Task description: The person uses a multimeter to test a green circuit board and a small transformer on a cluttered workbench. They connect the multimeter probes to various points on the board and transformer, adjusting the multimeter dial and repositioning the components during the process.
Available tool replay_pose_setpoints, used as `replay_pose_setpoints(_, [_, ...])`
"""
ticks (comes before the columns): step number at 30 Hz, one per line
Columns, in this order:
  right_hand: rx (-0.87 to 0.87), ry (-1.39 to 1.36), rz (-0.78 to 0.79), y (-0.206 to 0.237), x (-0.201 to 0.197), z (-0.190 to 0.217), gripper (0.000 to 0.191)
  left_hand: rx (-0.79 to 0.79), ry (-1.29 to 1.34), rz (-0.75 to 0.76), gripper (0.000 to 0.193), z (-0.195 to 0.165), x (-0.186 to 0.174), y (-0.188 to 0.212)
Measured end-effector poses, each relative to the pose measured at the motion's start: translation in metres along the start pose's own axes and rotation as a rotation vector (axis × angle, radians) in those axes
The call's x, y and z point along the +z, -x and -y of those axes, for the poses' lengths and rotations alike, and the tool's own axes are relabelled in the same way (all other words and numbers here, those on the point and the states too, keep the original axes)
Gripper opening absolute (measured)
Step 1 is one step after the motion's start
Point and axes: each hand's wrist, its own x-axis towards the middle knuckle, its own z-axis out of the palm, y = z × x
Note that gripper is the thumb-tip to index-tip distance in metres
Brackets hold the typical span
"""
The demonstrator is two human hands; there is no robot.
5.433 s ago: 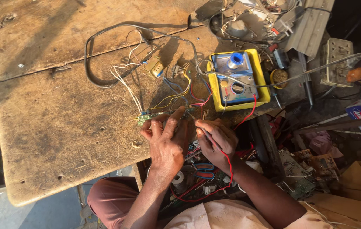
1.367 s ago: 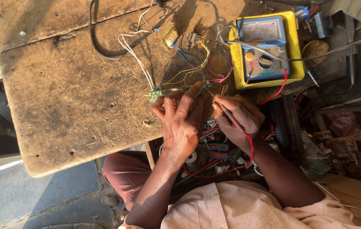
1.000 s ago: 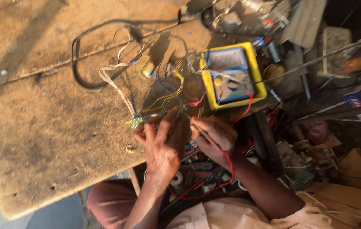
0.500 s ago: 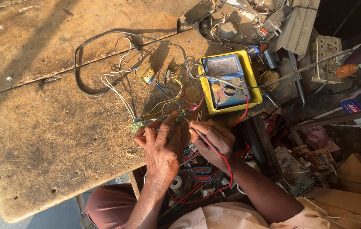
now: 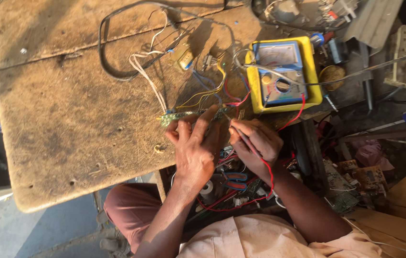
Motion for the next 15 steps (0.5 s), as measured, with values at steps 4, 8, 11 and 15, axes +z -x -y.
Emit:
replay_pose_setpoints(4, [0.011, -0.018, 0.004, 0.0000, 0.0023, 0.0011, 0.027, -0.005, 0.001, 0.011, 0.030, 0.0020, -0.0003, 0.0005])
replay_pose_setpoints(8, [0.010, -0.013, 0.007, 0.0005, 0.0035, 0.0007, 0.027, -0.001, 0.014, 0.007, 0.031, 0.0027, -0.0011, 0.0014])
replay_pose_setpoints(11, [0.015, -0.016, 0.009, 0.0017, 0.0042, 0.0004, 0.027, -0.004, 0.020, 0.021, 0.029, 0.0042, -0.0008, 0.0021])
replay_pose_setpoints(15, [0.020, -0.025, 0.012, 0.0028, 0.0047, -0.0008, 0.027, -0.012, 0.015, 0.018, 0.029, 0.0049, 0.0008, 0.0025])
